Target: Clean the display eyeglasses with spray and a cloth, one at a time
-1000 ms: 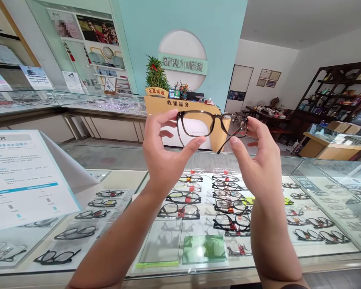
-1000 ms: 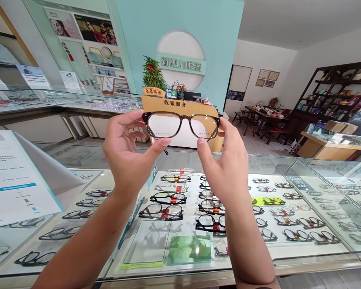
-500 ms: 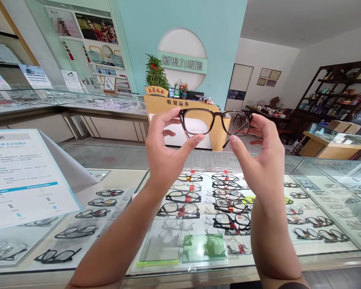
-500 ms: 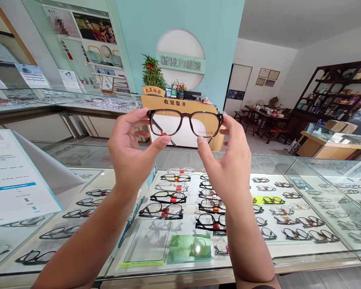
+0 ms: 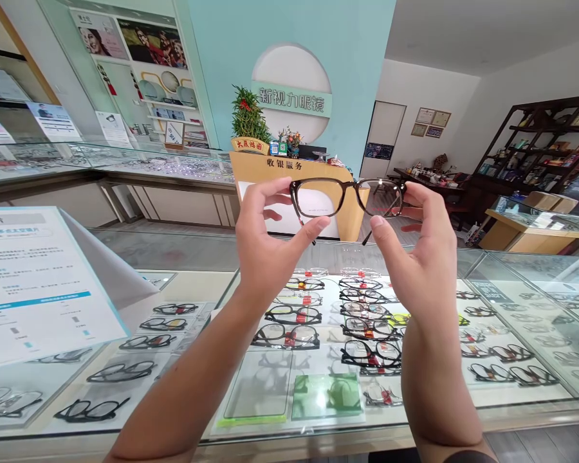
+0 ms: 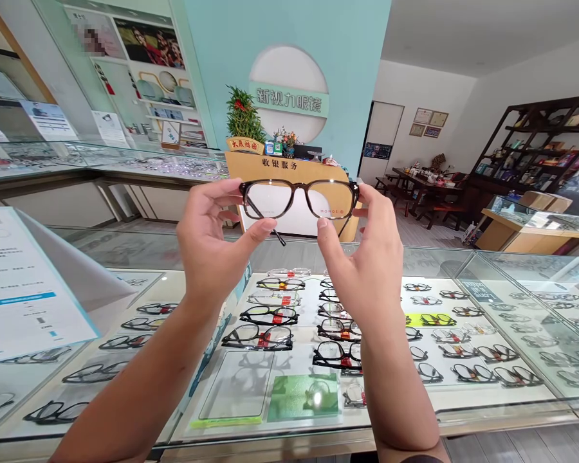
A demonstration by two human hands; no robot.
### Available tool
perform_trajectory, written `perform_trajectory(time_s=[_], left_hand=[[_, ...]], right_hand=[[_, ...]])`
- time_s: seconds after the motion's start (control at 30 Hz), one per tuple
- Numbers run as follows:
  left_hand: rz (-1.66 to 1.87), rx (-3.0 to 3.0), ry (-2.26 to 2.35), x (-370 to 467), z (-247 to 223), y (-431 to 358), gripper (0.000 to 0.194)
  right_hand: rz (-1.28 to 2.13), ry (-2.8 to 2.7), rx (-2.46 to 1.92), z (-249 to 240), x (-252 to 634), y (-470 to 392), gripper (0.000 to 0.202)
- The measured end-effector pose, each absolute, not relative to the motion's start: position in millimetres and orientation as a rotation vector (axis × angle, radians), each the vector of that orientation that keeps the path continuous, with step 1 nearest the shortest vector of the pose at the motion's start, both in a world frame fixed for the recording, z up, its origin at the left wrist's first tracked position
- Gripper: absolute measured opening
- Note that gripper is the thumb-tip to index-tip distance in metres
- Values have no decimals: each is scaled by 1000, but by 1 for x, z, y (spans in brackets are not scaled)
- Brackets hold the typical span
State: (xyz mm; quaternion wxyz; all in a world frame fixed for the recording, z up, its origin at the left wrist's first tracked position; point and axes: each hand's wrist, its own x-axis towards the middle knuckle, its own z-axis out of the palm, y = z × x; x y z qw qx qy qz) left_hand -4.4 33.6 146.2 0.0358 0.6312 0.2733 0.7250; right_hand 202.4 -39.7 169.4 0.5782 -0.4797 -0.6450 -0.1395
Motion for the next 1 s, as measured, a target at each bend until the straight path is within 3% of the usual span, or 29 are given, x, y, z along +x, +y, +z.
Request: perform_trajectory(time_s=[0.53,1.0], left_hand=[[2350,2003,891,-6,148,29,72],[2293,1974,883,-4,148,31,67]], right_hand=[[-191,-1575,-1220,170,199,-36,49],[-341,-1521,-1115,170,200,-39,52]])
